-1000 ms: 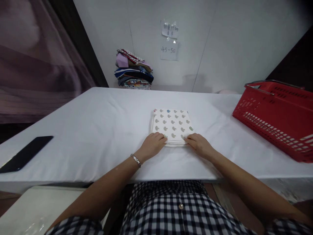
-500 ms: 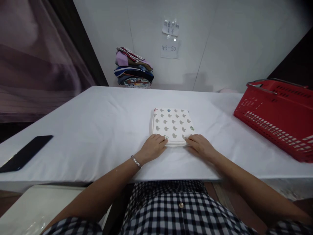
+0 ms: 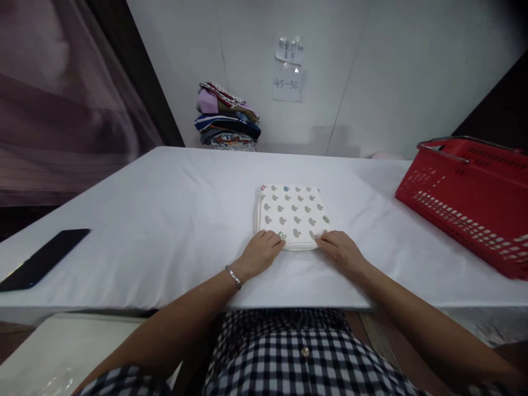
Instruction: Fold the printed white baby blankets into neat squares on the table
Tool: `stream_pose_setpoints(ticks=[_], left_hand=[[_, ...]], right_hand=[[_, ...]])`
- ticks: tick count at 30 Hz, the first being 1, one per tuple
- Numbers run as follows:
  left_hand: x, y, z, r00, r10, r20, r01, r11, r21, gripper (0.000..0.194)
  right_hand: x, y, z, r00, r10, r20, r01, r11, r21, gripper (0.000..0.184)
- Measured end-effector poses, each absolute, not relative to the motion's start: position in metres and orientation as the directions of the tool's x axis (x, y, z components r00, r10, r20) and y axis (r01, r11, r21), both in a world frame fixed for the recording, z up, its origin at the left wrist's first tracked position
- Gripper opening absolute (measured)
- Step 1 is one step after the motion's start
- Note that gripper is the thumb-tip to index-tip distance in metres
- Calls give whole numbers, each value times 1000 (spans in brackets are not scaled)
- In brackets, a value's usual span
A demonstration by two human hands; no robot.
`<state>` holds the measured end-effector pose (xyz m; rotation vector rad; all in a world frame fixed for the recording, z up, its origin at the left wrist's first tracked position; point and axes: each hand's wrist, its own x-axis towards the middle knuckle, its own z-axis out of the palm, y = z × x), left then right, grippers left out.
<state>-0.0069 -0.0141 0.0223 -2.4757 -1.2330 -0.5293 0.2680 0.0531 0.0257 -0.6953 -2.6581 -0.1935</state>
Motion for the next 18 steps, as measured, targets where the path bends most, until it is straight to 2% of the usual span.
stream_pose_setpoints(ticks=[7, 11, 14, 18], left_hand=[[-9, -15, 22, 551, 680, 484, 812, -570, -123, 18], [-9, -14, 20, 551, 674, 492, 813, -568, -130, 17], [-7, -14, 20, 547, 676, 493, 815, -565, -130, 17], [-8, -20, 23, 527, 700, 482, 827, -554, -99, 17]], right_hand=[[268, 48, 22, -769, 456, 448, 500, 866, -22, 28], [256, 44, 39, -739, 489, 464, 512, 855, -86, 37], [235, 36, 46, -754, 446, 483, 480, 875, -60, 52], [213, 27, 27, -831, 405, 381, 441, 898, 7, 58]])
